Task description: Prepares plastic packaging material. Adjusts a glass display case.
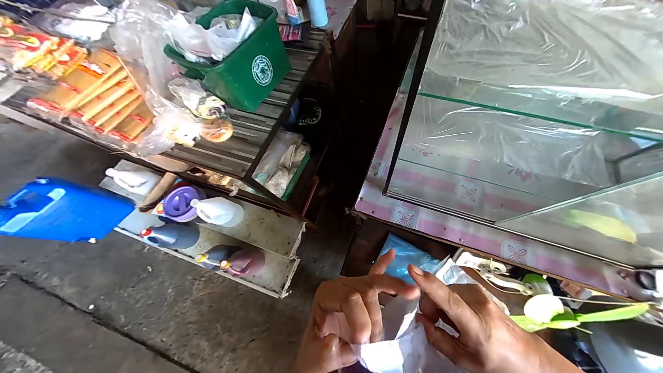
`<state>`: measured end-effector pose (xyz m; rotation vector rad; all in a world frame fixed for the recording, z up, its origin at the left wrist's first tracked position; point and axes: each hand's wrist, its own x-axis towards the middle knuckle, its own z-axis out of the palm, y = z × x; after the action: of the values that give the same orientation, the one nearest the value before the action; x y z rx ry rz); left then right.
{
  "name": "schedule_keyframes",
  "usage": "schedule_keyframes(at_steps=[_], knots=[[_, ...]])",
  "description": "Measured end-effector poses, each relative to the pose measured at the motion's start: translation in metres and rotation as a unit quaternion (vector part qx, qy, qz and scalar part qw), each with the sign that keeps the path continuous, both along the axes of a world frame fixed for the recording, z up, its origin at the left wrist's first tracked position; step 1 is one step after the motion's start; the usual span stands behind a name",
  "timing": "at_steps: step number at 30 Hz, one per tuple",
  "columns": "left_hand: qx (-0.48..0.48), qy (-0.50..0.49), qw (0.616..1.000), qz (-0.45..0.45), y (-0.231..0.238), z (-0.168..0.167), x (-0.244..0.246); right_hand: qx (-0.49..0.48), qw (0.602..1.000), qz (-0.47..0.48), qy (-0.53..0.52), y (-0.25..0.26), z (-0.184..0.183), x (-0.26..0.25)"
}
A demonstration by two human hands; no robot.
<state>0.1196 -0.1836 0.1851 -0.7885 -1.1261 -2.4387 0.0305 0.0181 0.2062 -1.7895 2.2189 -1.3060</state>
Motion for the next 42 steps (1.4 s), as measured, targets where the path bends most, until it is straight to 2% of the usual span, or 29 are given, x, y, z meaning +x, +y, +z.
schedule_keyframes(at_steps=[7, 11, 17, 22, 25, 32, 34, 36, 39, 42], knots=[[-0.008, -0.003, 1.0, 0.015, -0.001, -0.01, -0.008, -0.005, 1.0, -0.019, 0.02, 0.002, -0.001, -0.003], [-0.066, -0.017, 0.997, 0.031, -0.002, -0.01, -0.011, -0.018, 1.0, -0.001, 0.018, 0.002, -0.001, -0.002], [-0.091, -0.034, 0.993, 0.062, -0.001, -0.018, -0.013, -0.024, 0.999, -0.018, 0.038, 0.003, 0.0, -0.003], [-0.118, -0.054, 0.988, 0.086, 0.005, -0.02, -0.014, 0.021, 0.999, 0.016, 0.047, 0.0, -0.004, -0.001], [-0.123, -0.068, 0.984, 0.112, 0.005, -0.022, -0.015, 0.01, 0.999, 0.007, 0.031, 0.001, -0.005, 0.0], [-0.176, -0.205, 0.924, 0.269, 0.007, -0.023, -0.012, -0.135, 0.981, -0.129, -0.042, 0.01, 0.007, -0.004], [-0.202, -0.214, 0.908, 0.297, 0.011, -0.027, -0.012, -0.142, 0.98, -0.134, -0.043, 0.013, 0.008, -0.007], [-0.219, -0.22, 0.898, 0.311, 0.015, -0.028, -0.013, -0.114, 0.987, -0.098, -0.064, 0.015, 0.008, -0.007], [-0.224, -0.225, 0.892, 0.322, 0.02, -0.029, -0.015, -0.016, 0.995, -0.042, -0.093, 0.014, 0.002, -0.003], [-0.222, -0.235, 0.889, 0.325, 0.026, -0.029, -0.016, 0.067, 0.991, -0.085, -0.076, 0.008, -0.008, 0.003]])
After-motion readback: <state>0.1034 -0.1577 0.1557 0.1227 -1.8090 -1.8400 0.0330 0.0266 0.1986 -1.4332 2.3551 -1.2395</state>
